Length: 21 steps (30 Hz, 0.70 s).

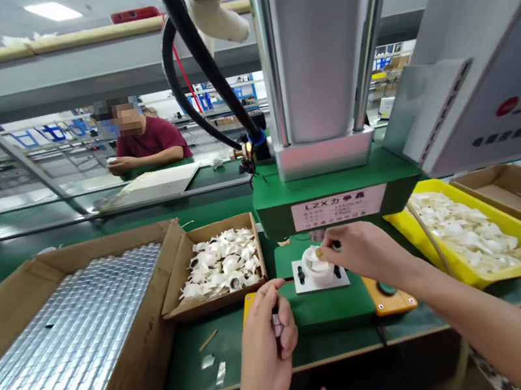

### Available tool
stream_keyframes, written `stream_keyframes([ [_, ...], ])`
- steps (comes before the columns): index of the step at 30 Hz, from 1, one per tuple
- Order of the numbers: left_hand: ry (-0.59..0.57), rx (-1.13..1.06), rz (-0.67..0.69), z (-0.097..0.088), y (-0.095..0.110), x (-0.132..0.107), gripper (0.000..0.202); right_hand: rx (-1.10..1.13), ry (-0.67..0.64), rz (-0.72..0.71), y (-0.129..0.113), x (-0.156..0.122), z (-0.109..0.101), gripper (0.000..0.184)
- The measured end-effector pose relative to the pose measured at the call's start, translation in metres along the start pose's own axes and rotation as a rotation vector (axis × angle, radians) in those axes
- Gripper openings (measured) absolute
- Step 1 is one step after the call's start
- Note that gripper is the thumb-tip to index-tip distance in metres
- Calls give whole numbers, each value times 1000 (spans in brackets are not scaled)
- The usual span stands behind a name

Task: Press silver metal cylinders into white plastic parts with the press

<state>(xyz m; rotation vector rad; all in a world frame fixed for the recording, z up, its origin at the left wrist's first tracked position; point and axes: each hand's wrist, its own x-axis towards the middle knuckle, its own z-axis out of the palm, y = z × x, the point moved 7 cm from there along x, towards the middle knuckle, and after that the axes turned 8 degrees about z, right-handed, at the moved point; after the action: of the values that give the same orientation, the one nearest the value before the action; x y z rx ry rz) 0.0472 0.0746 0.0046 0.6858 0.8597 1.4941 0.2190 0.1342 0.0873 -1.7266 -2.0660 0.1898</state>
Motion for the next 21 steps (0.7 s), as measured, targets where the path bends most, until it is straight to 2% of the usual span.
stream_keyframes([
  [4, 22, -5, 8, -7, 2, 0, 23, -39, -59, 26, -4, 16, 7, 13],
  [13, 36, -10, 9, -19, 1, 0, 22, -55, -157, -21, -15, 22, -4, 8],
  [18, 51, 3, -20, -19, -2, 2, 21, -97, -147, -34, -18, 24, 4, 2],
  [21, 51, 11, -22, -19, -4, 2, 22, -121, -113, -58, -22, 26, 9, 5],
])
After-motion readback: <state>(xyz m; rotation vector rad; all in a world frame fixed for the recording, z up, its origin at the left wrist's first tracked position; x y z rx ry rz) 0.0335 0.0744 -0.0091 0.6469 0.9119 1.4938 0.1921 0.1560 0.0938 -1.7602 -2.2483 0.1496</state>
